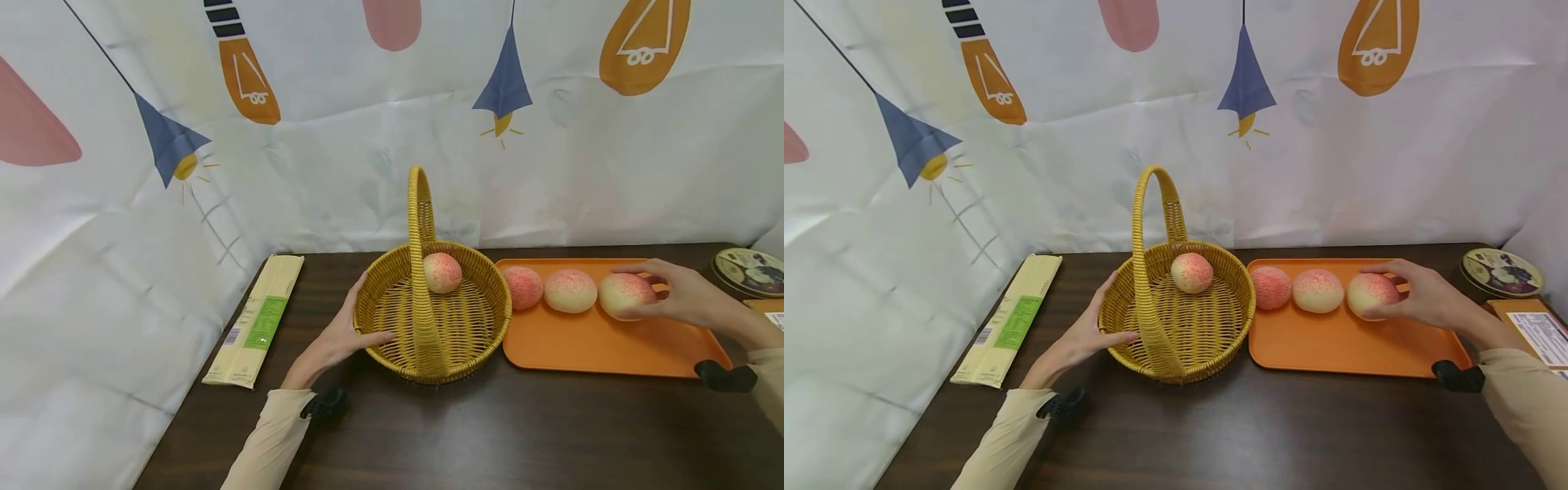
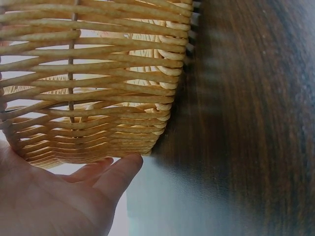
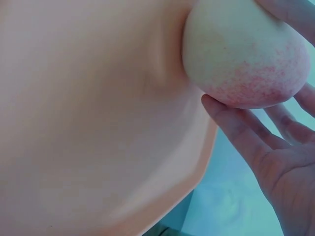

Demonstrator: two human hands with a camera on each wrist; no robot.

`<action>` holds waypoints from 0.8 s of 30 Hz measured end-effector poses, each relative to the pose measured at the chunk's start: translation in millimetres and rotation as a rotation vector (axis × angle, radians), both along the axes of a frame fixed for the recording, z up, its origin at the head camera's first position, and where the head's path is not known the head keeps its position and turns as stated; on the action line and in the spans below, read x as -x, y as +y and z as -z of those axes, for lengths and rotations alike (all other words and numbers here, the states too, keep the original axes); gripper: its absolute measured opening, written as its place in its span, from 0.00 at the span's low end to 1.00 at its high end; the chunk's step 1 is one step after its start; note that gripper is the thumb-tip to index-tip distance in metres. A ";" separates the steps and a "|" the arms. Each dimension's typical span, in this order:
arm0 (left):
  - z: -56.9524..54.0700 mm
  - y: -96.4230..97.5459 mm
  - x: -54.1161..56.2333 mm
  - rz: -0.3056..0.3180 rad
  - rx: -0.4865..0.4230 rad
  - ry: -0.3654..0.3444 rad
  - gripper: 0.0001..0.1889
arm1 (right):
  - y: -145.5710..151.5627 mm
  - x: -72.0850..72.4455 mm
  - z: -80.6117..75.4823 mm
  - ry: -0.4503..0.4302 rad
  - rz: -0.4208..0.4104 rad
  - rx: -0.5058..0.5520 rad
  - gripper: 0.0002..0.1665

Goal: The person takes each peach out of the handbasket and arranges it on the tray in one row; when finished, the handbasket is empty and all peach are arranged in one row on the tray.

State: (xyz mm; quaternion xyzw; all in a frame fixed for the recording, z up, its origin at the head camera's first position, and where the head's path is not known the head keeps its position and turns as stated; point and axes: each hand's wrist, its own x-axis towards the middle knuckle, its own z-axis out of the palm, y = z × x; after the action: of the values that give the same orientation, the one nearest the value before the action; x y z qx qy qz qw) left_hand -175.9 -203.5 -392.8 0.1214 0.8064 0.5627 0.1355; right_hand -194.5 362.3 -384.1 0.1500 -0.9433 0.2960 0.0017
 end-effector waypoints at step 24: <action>1.4 -1.8 1.1 0.029 -0.036 0.008 0.64 | -188.7 23.6 -81.5 0.274 -0.458 0.197 0.30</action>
State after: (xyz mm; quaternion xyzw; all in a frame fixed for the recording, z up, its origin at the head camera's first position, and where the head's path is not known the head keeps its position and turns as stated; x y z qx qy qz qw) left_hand -177.0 -205.3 -394.2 0.1377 0.7949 0.5744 0.1384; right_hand -218.1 173.5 -302.6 0.3968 -0.8426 0.3559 0.0769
